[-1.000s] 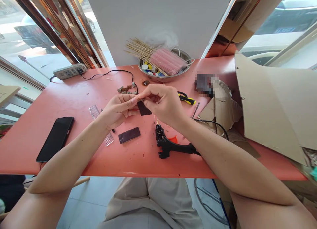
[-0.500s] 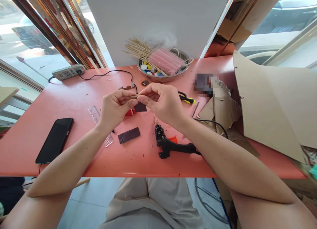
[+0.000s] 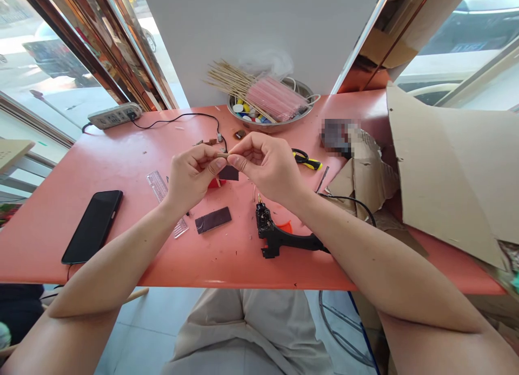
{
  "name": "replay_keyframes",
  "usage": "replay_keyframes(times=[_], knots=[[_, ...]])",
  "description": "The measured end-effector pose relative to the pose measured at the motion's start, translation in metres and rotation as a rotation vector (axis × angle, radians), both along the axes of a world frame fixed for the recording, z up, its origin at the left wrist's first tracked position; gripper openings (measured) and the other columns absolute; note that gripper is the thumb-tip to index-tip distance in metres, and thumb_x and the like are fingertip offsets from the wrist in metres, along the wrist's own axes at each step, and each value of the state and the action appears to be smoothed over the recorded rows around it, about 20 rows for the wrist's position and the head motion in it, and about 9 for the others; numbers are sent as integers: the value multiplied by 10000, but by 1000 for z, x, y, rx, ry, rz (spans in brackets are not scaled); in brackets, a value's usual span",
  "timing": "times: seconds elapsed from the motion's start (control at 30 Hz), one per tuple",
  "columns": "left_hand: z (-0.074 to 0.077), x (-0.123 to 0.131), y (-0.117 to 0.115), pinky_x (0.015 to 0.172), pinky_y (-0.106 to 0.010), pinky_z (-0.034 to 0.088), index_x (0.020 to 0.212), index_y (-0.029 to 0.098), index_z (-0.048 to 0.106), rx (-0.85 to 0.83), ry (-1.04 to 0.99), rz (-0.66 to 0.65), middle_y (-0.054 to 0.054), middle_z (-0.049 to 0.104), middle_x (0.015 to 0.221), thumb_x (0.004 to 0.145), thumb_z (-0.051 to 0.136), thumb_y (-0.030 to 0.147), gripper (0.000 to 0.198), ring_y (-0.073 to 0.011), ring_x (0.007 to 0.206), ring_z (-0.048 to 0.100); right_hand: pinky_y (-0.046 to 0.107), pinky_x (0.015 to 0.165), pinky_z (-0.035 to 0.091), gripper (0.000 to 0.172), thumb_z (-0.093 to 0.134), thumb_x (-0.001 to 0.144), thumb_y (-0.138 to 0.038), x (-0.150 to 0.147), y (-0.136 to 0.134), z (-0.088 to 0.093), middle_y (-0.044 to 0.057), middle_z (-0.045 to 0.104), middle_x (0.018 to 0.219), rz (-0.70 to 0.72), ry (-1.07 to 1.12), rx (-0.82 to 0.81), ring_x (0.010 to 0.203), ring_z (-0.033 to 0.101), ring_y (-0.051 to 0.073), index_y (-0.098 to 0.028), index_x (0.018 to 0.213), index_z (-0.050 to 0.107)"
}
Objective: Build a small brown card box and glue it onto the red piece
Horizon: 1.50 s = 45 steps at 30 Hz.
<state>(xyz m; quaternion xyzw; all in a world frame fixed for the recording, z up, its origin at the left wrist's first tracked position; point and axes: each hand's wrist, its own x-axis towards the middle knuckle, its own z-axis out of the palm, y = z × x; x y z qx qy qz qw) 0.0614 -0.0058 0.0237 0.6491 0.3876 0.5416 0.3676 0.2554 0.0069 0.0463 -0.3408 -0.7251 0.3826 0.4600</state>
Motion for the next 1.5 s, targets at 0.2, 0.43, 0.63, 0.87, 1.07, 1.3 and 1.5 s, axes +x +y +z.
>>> replay_keyframes(times=[0.2, 0.43, 0.63, 0.87, 1.07, 1.3, 1.5], knots=[[3, -4, -3, 660, -267, 548, 799, 218, 772, 111, 116, 17, -36, 818, 818, 941, 800, 666, 470, -156, 751, 719, 304, 618, 396, 240, 619, 1061, -364, 8, 0, 6, -17, 655, 693, 131, -291, 214, 628, 581, 142, -235, 861, 645], [-1, 8, -4, 512, -250, 587, 886, 204, 721, -50, -70, -103, -44, 780, 810, 805, 819, 880, 687, -181, 715, 772, 306, 602, 353, 231, 578, 1029, -298, 3, -3, 3, -32, 562, 665, 48, -229, 238, 613, 478, 138, -246, 804, 569], [7, 8, -10, 491, -230, 571, 851, 206, 713, -118, -80, -186, -7, 731, 694, 830, 898, 741, 567, -153, 627, 743, 305, 585, 335, 226, 554, 997, -280, 7, -2, 8, -46, 548, 635, 113, -243, 174, 578, 475, 130, -260, 776, 513], [20, 3, -11, 465, -246, 541, 776, 214, 734, -185, -48, -212, -21, 759, 744, 745, 977, 663, 512, -149, 600, 694, 328, 575, 283, 389, 545, 1032, -384, 8, 0, 9, -51, 430, 584, 157, -290, 193, 566, 374, 132, -273, 681, 417], [22, 8, -18, 476, -225, 561, 795, 214, 735, -177, -77, -177, -8, 751, 710, 763, 966, 657, 500, -139, 587, 698, 323, 570, 299, 415, 572, 1019, -371, 2, -3, 8, -55, 412, 583, 163, -150, 113, 562, 361, 127, -275, 657, 395], [17, 11, -19, 466, -226, 601, 783, 209, 692, -198, -60, -231, 1, 716, 731, 769, 970, 656, 526, -125, 568, 687, 313, 540, 251, 659, 545, 1080, -734, 7, 7, 13, -72, 323, 583, 334, -229, 103, 553, 298, 112, -270, 639, 390], [20, 16, -23, 434, -242, 579, 850, 210, 664, -324, -164, -294, -2, 728, 765, 690, 976, 768, 659, -140, 534, 716, 327, 548, 254, 611, 561, 1085, -583, 2, -1, 11, -68, 273, 567, 198, -199, 133, 545, 276, 119, -279, 622, 303]])
